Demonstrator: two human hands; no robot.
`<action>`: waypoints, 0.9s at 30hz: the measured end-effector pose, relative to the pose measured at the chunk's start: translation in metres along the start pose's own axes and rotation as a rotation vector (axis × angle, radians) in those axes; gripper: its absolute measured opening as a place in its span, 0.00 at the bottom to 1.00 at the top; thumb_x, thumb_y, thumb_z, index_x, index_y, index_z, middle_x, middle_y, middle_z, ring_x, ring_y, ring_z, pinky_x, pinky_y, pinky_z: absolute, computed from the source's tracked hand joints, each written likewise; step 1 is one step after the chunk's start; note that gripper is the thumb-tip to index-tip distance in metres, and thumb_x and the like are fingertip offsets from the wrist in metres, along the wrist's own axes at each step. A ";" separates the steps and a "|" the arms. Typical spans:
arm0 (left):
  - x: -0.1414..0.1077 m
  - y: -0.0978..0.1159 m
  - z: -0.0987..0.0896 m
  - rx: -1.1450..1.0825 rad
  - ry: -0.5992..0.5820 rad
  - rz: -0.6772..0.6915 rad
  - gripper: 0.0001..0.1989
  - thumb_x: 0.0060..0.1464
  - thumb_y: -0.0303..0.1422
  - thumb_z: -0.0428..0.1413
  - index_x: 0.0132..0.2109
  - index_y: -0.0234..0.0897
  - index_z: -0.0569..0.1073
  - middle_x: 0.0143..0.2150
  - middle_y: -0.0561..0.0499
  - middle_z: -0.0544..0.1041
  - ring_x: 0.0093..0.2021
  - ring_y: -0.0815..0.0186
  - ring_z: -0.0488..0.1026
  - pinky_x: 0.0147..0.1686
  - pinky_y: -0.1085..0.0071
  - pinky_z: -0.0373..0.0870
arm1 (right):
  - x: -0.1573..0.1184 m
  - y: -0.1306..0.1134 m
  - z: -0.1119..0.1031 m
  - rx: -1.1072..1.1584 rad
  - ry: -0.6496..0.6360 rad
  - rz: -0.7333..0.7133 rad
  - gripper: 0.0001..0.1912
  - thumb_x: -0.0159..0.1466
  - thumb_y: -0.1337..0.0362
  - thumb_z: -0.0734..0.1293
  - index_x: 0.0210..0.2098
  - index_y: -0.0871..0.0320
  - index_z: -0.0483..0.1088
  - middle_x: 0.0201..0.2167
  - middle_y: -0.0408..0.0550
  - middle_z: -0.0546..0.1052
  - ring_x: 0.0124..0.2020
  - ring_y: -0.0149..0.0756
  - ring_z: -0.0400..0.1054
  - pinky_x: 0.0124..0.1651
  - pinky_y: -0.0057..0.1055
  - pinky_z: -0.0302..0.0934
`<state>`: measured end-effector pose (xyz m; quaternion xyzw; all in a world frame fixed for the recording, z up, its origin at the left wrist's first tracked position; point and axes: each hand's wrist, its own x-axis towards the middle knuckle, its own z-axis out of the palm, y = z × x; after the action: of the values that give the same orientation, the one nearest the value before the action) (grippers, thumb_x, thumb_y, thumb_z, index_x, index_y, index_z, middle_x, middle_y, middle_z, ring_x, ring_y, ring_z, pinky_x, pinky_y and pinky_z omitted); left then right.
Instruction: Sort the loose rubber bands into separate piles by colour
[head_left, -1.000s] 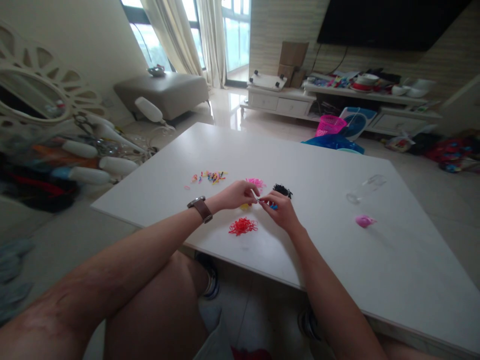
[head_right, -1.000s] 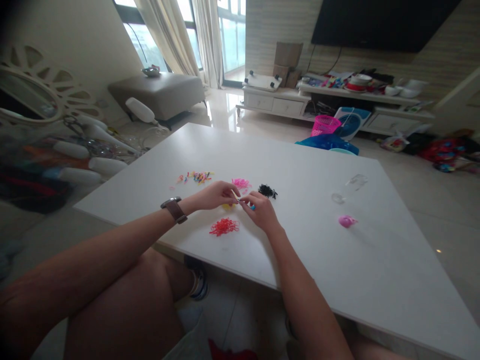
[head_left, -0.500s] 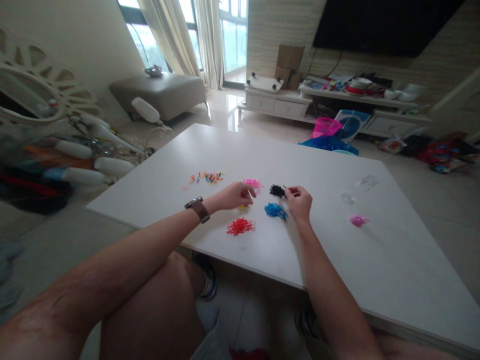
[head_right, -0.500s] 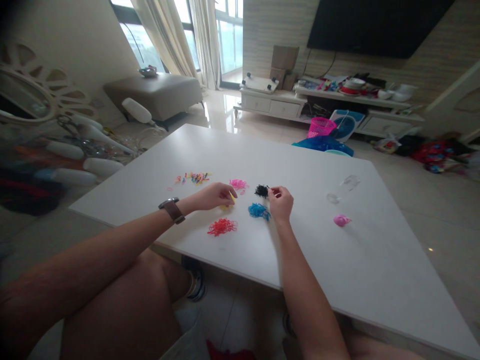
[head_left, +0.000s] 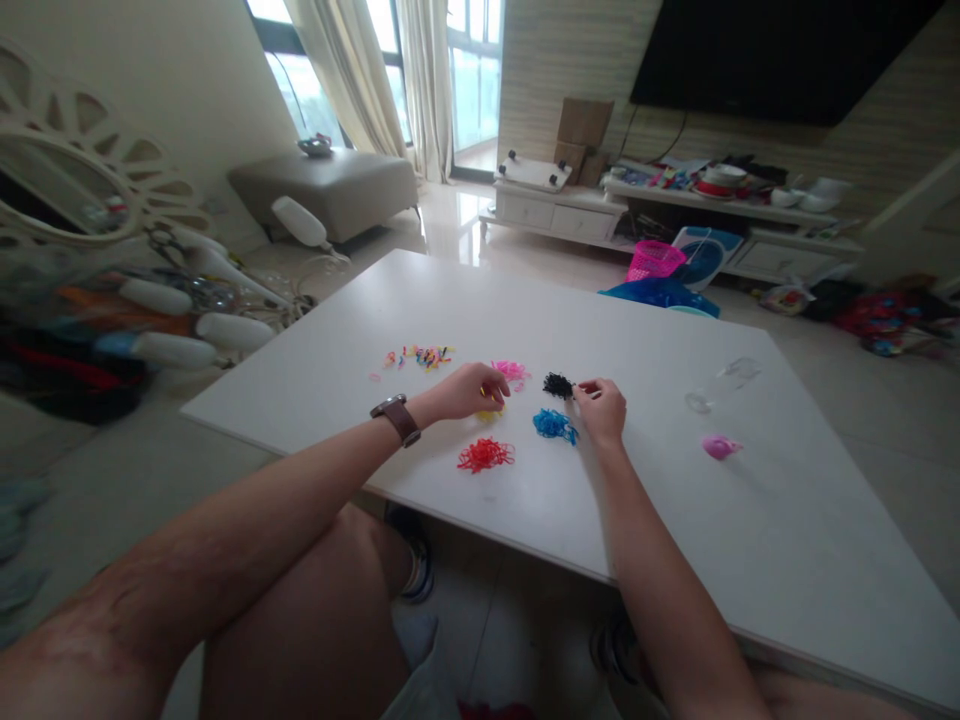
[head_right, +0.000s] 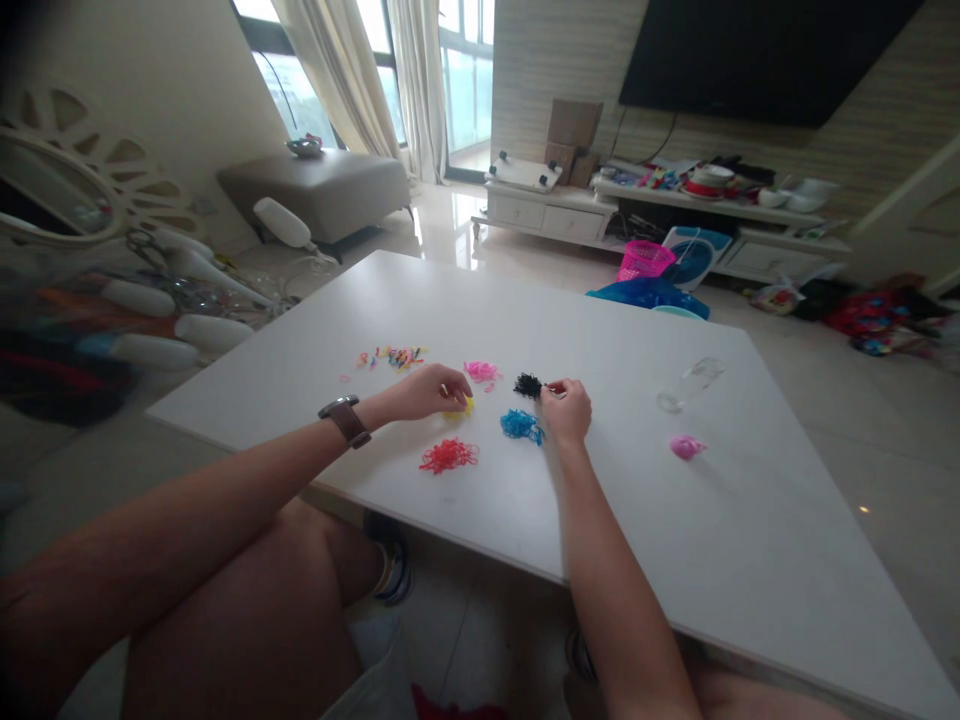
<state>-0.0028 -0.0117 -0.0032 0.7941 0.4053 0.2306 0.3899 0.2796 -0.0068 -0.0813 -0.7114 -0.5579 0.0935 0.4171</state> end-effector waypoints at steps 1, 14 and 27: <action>0.000 0.000 0.000 0.005 0.004 0.008 0.09 0.47 0.24 0.62 0.38 0.32 0.81 0.32 0.48 0.82 0.32 0.67 0.77 0.33 0.74 0.71 | 0.000 -0.001 0.001 0.039 0.000 -0.044 0.09 0.58 0.58 0.68 0.31 0.56 0.76 0.34 0.49 0.77 0.30 0.37 0.67 0.40 0.35 0.62; 0.003 0.005 0.002 -0.011 -0.003 -0.012 0.05 0.48 0.24 0.62 0.35 0.32 0.81 0.30 0.48 0.81 0.30 0.67 0.76 0.33 0.73 0.71 | -0.014 -0.023 0.004 0.241 -0.126 -0.274 0.06 0.59 0.60 0.67 0.30 0.56 0.74 0.30 0.44 0.73 0.30 0.35 0.66 0.38 0.34 0.64; 0.005 0.002 0.007 -0.078 0.079 -0.059 0.06 0.49 0.32 0.63 0.33 0.32 0.80 0.28 0.48 0.80 0.30 0.66 0.75 0.30 0.73 0.68 | -0.050 -0.071 -0.008 0.399 -0.436 -0.720 0.05 0.65 0.63 0.69 0.40 0.52 0.77 0.44 0.49 0.80 0.46 0.41 0.73 0.51 0.41 0.67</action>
<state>0.0060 -0.0111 -0.0053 0.7562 0.4343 0.2660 0.4108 0.2161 -0.0518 -0.0434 -0.3420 -0.8150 0.1956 0.4249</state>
